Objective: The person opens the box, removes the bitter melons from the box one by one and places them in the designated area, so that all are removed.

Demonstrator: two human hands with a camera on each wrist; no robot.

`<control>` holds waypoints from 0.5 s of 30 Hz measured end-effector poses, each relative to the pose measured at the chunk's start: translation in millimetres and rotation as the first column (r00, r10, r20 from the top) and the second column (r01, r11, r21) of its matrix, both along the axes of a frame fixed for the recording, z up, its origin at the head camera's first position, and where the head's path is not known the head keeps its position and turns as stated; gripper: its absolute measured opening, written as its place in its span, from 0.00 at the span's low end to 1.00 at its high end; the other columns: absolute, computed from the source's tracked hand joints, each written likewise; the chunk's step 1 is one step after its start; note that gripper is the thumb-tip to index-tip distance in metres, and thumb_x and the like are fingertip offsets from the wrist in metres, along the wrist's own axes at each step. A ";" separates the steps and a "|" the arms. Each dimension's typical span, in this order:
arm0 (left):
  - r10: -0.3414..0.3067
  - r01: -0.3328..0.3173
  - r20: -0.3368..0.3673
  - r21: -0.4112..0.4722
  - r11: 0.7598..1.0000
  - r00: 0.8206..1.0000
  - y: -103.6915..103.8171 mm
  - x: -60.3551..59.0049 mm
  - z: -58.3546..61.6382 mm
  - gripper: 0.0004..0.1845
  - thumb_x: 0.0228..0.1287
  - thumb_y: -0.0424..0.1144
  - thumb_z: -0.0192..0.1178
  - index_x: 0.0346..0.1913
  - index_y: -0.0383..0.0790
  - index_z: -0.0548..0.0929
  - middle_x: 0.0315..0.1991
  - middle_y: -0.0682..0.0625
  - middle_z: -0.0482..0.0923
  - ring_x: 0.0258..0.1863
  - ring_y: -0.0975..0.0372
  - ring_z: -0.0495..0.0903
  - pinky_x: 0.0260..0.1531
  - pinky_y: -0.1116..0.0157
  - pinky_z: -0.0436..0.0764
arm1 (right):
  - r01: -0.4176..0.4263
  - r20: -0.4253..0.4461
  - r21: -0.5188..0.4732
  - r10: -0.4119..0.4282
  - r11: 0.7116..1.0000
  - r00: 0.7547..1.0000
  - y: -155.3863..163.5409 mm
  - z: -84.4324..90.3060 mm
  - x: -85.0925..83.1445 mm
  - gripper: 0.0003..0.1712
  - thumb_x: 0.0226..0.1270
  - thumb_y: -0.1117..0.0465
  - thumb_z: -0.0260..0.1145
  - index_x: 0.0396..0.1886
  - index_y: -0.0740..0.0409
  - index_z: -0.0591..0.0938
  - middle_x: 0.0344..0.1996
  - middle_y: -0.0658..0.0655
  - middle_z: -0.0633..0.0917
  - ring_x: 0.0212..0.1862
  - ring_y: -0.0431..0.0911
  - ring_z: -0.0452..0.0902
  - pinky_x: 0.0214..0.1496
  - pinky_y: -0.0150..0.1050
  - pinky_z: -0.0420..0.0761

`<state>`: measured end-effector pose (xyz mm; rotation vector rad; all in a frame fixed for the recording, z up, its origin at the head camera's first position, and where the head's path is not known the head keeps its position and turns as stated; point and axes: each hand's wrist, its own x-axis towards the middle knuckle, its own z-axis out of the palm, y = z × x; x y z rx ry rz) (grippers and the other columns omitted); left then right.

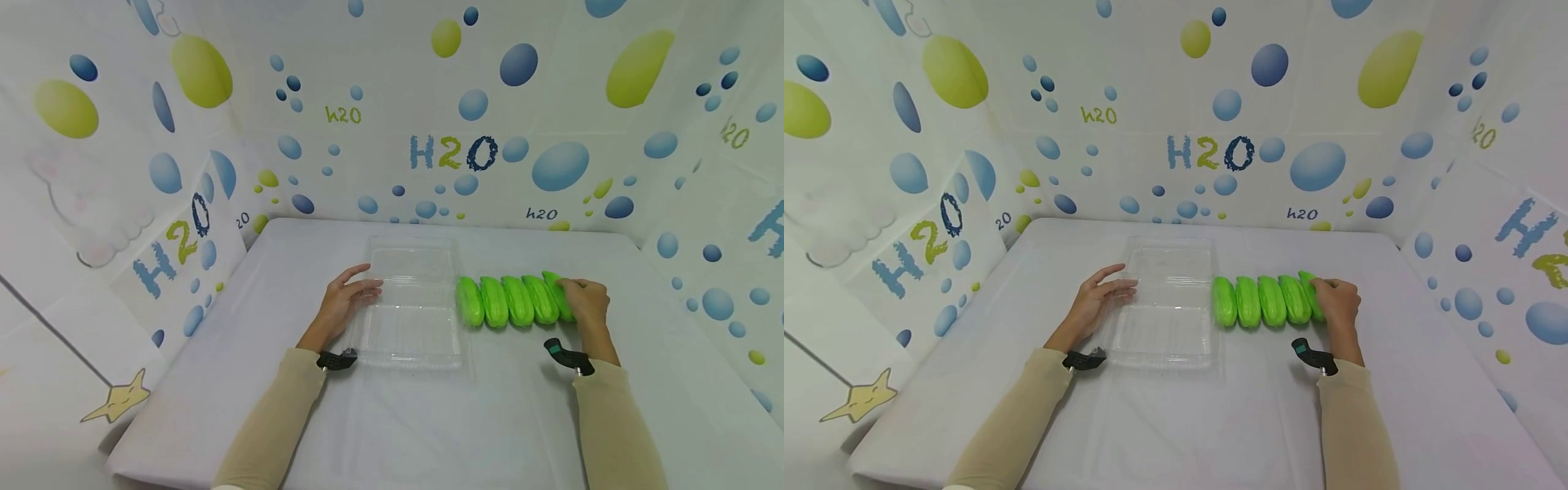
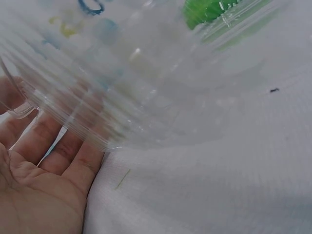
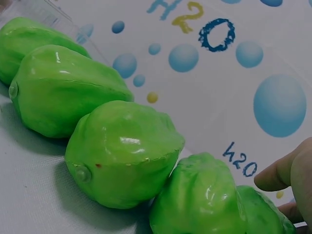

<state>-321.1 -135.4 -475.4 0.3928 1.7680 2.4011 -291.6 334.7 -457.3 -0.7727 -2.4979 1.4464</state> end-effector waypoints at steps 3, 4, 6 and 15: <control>-0.004 0.004 0.002 0.007 1.000 1.000 -0.1 -0.5 1.1 0.25 0.71 0.32 0.49 0.68 0.33 0.60 0.50 0.34 0.79 0.49 0.46 0.79 0.51 0.55 0.77 | 0.008 0.004 0.008 -0.008 1.000 1.000 0.7 0.1 -0.4 0.35 0.64 0.43 0.53 0.61 0.63 0.74 0.64 0.64 0.69 0.66 0.60 0.61 0.64 0.56 0.63; -0.005 0.005 0.005 0.010 1.000 1.000 -0.1 -0.5 1.5 0.25 0.71 0.31 0.49 0.68 0.33 0.60 0.50 0.34 0.79 0.49 0.46 0.79 0.52 0.55 0.76 | 0.012 0.005 0.006 -0.012 1.000 1.000 0.9 0.1 -0.6 0.35 0.64 0.43 0.53 0.61 0.63 0.74 0.64 0.64 0.70 0.66 0.60 0.62 0.64 0.56 0.63; -0.005 0.005 0.010 0.018 1.000 1.000 -0.4 -0.2 2.0 0.25 0.71 0.31 0.49 0.69 0.34 0.60 0.50 0.33 0.78 0.51 0.45 0.78 0.53 0.53 0.75 | 0.019 0.005 0.004 -0.019 1.000 1.000 1.3 0.1 -1.0 0.35 0.64 0.42 0.53 0.61 0.63 0.74 0.64 0.64 0.70 0.65 0.59 0.62 0.64 0.56 0.64; 0.015 -0.017 0.030 0.070 0.997 0.999 -0.2 0.6 2.3 0.30 0.70 0.31 0.51 0.71 0.47 0.55 0.50 0.27 0.76 0.52 0.40 0.76 0.55 0.49 0.73 | 0.025 0.021 0.015 -0.025 1.000 0.999 2.2 -0.9 -0.6 0.35 0.64 0.42 0.52 0.62 0.63 0.74 0.64 0.65 0.69 0.64 0.59 0.63 0.61 0.55 0.66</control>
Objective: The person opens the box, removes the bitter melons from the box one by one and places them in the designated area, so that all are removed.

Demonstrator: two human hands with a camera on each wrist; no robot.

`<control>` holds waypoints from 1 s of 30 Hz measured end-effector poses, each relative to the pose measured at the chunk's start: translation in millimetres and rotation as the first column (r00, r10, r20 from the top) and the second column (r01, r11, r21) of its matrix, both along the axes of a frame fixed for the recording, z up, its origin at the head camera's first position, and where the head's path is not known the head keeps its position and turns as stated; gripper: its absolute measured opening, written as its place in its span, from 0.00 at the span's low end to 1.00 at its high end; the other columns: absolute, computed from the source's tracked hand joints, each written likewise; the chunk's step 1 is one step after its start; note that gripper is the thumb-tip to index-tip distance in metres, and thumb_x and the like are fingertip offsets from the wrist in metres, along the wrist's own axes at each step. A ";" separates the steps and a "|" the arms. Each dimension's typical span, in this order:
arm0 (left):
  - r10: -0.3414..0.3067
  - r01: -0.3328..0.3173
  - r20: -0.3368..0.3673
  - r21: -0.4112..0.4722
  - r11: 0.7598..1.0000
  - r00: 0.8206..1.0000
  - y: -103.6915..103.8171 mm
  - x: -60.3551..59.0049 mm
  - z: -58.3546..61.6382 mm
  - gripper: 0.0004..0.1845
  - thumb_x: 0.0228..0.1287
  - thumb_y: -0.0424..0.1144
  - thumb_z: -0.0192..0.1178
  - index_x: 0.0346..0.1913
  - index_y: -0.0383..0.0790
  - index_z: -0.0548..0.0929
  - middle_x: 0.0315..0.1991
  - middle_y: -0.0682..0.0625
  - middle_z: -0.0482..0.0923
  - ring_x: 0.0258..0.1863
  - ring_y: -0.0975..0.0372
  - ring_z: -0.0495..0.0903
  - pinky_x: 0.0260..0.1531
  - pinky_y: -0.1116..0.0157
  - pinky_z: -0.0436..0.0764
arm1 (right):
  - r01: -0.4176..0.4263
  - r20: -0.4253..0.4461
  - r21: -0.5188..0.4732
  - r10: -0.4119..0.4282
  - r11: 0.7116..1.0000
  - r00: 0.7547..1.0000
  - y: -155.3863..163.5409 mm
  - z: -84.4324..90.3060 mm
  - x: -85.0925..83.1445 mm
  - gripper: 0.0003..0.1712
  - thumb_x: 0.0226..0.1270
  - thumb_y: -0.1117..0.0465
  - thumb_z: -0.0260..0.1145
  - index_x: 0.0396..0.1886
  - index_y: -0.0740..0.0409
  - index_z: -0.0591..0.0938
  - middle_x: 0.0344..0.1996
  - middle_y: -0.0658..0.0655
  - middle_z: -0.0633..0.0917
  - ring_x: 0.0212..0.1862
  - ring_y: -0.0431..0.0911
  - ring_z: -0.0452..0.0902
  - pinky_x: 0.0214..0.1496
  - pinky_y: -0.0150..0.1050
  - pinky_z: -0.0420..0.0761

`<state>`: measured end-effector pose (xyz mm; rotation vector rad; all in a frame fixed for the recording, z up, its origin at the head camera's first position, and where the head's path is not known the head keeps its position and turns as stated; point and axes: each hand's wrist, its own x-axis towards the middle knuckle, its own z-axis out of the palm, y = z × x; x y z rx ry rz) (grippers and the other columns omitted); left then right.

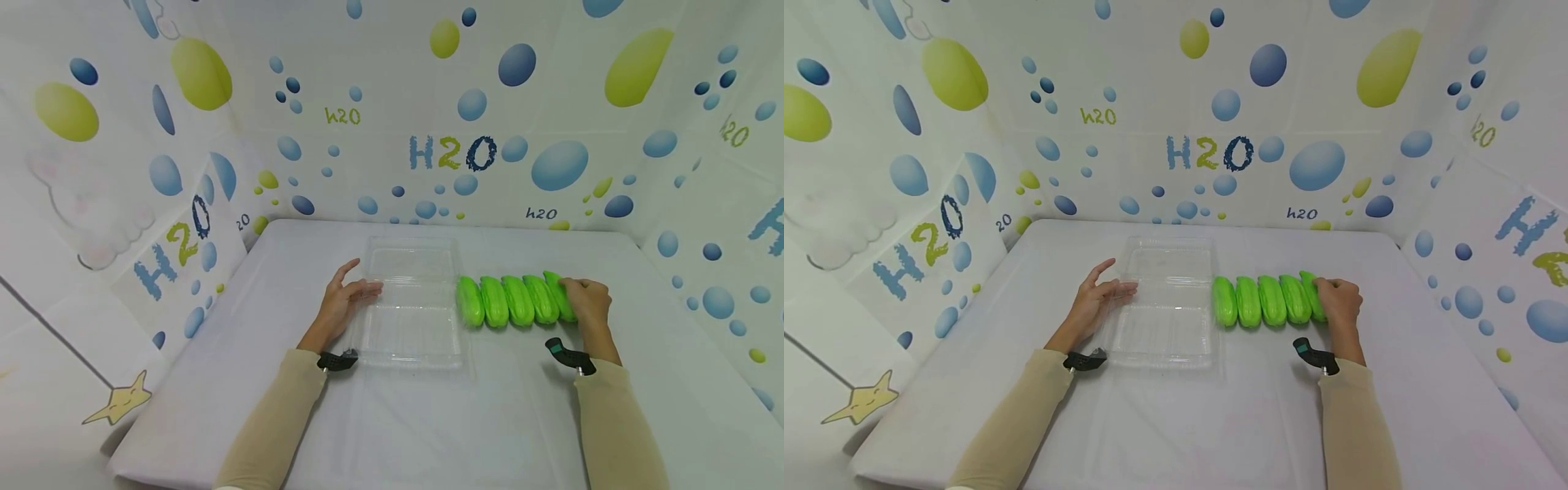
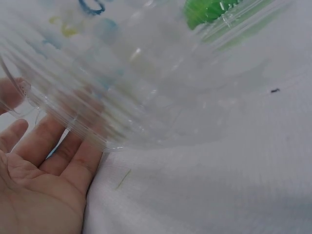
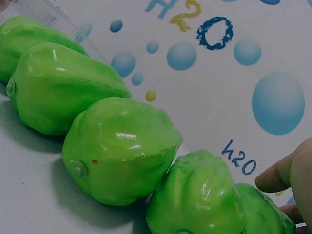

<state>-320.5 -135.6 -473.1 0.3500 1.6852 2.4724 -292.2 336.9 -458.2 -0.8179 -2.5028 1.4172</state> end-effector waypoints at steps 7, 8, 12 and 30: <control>0.004 -0.005 0.024 0.040 0.999 1.000 2.5 -0.9 -0.7 0.33 0.69 0.30 0.52 0.72 0.49 0.51 0.48 0.28 0.78 0.52 0.42 0.77 0.56 0.48 0.71 | 0.004 0.009 -0.002 -0.004 1.000 1.000 1.4 0.0 2.8 0.34 0.64 0.43 0.53 0.61 0.63 0.75 0.63 0.65 0.70 0.63 0.57 0.64 0.60 0.53 0.68; 0.007 -0.008 0.029 0.048 0.999 1.000 2.9 -1.3 -0.3 0.33 0.69 0.30 0.52 0.72 0.50 0.52 0.48 0.28 0.78 0.53 0.42 0.77 0.56 0.48 0.71 | 0.006 0.011 -0.004 -0.006 1.000 1.000 1.9 0.5 2.8 0.35 0.64 0.43 0.53 0.61 0.63 0.75 0.63 0.65 0.70 0.62 0.57 0.64 0.59 0.52 0.68; 0.018 -0.020 0.035 0.053 0.998 0.999 3.3 -2.3 1.5 0.35 0.69 0.29 0.51 0.72 0.51 0.49 0.48 0.28 0.77 0.53 0.43 0.77 0.56 0.50 0.72 | 0.011 0.016 0.001 -0.011 1.000 1.000 3.1 1.7 1.9 0.36 0.63 0.41 0.53 0.60 0.64 0.75 0.62 0.65 0.71 0.61 0.56 0.65 0.57 0.51 0.69; 0.202 -0.128 0.134 -0.422 0.897 0.970 -19.4 -3.4 27.8 0.30 0.68 0.40 0.52 0.70 0.42 0.56 0.48 0.34 0.78 0.46 0.46 0.80 0.47 0.55 0.79 | 0.058 -0.076 0.062 -0.053 0.996 0.996 -3.0 14.9 9.4 0.37 0.64 0.39 0.53 0.63 0.60 0.72 0.62 0.64 0.70 0.64 0.60 0.55 0.54 0.57 0.66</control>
